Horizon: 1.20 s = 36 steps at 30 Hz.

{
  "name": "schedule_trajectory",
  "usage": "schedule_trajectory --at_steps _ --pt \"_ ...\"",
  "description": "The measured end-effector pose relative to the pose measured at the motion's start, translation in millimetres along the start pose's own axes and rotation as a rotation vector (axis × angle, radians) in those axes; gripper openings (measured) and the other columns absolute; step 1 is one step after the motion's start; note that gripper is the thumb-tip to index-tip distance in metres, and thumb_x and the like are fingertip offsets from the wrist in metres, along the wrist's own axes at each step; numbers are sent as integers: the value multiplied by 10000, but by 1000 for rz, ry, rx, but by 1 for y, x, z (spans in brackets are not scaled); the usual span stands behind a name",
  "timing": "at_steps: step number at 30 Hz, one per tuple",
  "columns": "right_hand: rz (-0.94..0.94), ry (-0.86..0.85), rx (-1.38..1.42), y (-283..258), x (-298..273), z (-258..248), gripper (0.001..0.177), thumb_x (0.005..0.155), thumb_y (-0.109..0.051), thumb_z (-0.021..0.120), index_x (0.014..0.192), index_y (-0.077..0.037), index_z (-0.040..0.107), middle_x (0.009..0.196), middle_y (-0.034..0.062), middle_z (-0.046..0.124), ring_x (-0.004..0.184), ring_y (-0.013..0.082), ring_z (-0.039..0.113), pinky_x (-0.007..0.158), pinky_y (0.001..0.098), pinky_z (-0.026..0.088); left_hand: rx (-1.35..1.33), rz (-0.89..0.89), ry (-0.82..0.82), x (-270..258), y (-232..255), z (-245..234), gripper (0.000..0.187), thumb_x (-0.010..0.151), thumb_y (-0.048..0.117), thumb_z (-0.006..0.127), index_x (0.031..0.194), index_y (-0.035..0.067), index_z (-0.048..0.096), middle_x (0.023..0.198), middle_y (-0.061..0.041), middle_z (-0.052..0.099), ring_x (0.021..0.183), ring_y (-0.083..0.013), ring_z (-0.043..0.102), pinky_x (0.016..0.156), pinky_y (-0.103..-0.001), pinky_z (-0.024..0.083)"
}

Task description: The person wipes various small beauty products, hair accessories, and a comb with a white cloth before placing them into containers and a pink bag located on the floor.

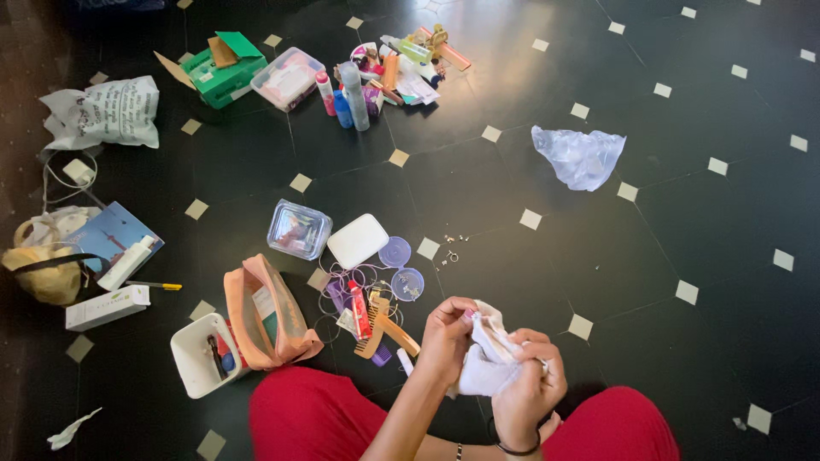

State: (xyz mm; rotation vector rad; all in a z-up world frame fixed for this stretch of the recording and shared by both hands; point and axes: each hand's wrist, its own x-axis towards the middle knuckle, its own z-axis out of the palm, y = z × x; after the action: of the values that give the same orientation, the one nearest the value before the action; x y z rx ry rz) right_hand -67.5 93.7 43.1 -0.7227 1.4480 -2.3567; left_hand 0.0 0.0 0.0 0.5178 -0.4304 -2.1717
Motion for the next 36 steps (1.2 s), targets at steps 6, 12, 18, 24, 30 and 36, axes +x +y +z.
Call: schedule_trajectory --at_steps 6,12,18,24,30,36 --pt "85 105 164 -19 17 -6 154 1000 66 415 960 -22 534 1096 174 641 970 203 638 917 348 557 557 245 77 -8 8 -4 139 967 -86 614 944 24 695 922 -46 703 846 -120 625 772 -252 482" --pt "-218 -200 -428 -14 10 5 183 938 34 598 1119 31 577 1107 134 632 1008 192 630 905 317 520 -8 -88 35 -12 16 -11 87 968 -15 632 957 52 687 941 -32 686 851 -115 623 748 -277 444" --pt "-7 -175 -475 12 15 15 196 960 26 636 1151 25 683 1107 94 711 1004 156 678 888 281 541 -68 -86 102 -15 14 -15 114 914 -7 606 937 61 695 963 -14 710 899 -109 660 797 -262 471" --pt "-233 -347 -578 17 3 10 161 961 -36 667 1116 -2 700 1059 113 695 971 164 688 858 272 555 111 -104 164 -9 3 -30 136 904 -26 609 917 67 708 884 -46 712 794 -162 636 735 -325 494" --pt "0 -330 -644 51 17 -8 169 963 -19 650 1117 9 713 1055 112 717 972 219 720 857 315 564 411 110 367 37 12 -106 112 878 -24 690 968 0 753 903 -50 739 857 -124 652 802 -248 507" --pt "152 -477 -987 138 -1 -69 219 866 -40 655 1067 -44 745 1042 142 734 968 316 706 864 400 548 1441 396 679 89 28 -190 118 848 221 790 931 139 812 945 -23 676 938 -215 588 850 -363 457"
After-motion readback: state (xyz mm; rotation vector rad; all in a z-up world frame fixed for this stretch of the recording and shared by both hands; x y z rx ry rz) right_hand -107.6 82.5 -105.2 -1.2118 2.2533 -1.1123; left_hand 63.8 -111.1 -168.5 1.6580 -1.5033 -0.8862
